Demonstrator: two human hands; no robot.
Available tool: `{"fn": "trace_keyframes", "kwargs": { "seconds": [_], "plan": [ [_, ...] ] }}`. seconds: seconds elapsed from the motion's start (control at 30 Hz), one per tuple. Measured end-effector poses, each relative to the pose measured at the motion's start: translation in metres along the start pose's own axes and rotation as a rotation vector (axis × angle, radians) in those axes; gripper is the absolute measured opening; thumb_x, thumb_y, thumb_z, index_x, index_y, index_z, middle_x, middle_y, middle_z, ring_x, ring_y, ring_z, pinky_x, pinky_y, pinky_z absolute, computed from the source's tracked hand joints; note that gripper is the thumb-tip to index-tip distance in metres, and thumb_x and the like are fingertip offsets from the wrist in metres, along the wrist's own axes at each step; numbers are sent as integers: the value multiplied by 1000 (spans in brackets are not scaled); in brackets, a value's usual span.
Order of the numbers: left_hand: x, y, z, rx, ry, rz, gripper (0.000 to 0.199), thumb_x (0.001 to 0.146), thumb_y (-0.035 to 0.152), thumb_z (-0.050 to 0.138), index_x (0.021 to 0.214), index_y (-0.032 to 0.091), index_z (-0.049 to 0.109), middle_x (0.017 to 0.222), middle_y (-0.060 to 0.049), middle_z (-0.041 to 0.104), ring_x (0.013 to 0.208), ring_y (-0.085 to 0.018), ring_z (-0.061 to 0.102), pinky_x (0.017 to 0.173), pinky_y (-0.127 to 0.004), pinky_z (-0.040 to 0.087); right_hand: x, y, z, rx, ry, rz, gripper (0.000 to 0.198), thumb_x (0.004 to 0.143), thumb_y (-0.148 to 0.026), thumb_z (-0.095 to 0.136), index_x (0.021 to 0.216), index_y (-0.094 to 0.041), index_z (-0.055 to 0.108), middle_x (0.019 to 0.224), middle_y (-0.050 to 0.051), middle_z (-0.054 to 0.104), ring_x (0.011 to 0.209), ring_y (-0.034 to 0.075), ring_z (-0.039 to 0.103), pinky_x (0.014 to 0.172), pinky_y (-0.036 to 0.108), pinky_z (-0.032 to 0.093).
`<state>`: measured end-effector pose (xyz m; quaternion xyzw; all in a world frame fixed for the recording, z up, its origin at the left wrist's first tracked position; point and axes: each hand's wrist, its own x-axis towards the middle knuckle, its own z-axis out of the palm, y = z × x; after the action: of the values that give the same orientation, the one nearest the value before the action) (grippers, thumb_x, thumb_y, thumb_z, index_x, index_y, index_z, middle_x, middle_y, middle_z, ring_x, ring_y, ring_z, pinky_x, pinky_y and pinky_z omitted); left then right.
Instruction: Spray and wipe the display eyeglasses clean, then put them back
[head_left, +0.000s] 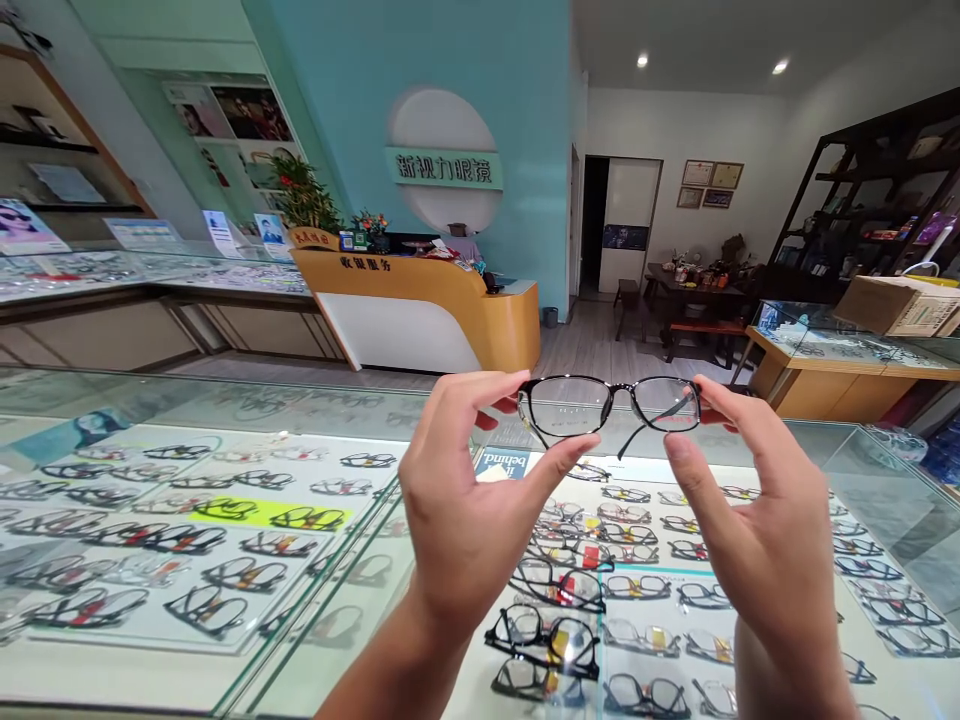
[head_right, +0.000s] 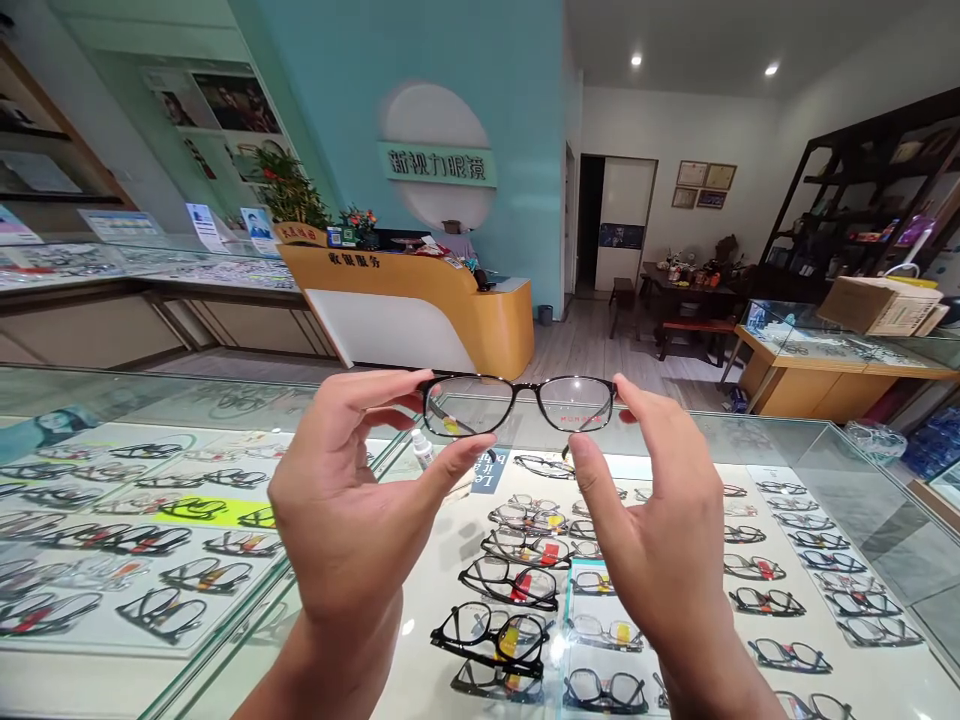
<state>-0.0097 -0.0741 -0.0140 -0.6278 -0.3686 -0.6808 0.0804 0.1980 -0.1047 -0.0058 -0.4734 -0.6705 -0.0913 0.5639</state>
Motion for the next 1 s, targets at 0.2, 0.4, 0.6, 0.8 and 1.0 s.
{"fn": "trace_keyframes", "kwargs": {
  "seconds": [0.2,0.4,0.6,0.8,1.0],
  "plan": [
    [0,3,3,15,18,16,51,77,47,95,117,24,72,104,-4,71,89,-20,65,78,-36,57,2,3,4,16,-41,27,41,101,-44,66,136,-25,69,127,11,78,113,29,74,95,48,61],
    [0,-2,4,-63,-18,-91,52,81,46,92,124,26,71,116,-7,71,103,-23,68,86,-39,59,1,3,10,98,58,6,42,97,-38,72,137,-25,67,125,10,74,111,27,72,96,48,61],
    [3,-9,14,-166,-98,-188,51,87,44,87,131,27,69,131,-9,71,120,-26,69,93,-39,60,5,8,22,102,218,-130,48,93,-30,77,140,-27,64,128,9,71,118,29,68,100,52,60],
    [3,-12,25,-283,-87,-220,58,82,46,91,129,23,66,134,-12,70,121,-26,71,95,-38,62,3,7,25,62,243,-177,53,94,-31,76,144,-32,60,135,11,68,127,34,64,103,58,59],
    [3,-14,32,-321,-27,-199,55,82,46,90,125,23,64,131,-12,70,117,-25,72,96,-39,63,-2,5,26,38,241,-139,54,94,-35,75,145,-31,58,138,13,67,131,37,63,103,61,60]
  ]
}}
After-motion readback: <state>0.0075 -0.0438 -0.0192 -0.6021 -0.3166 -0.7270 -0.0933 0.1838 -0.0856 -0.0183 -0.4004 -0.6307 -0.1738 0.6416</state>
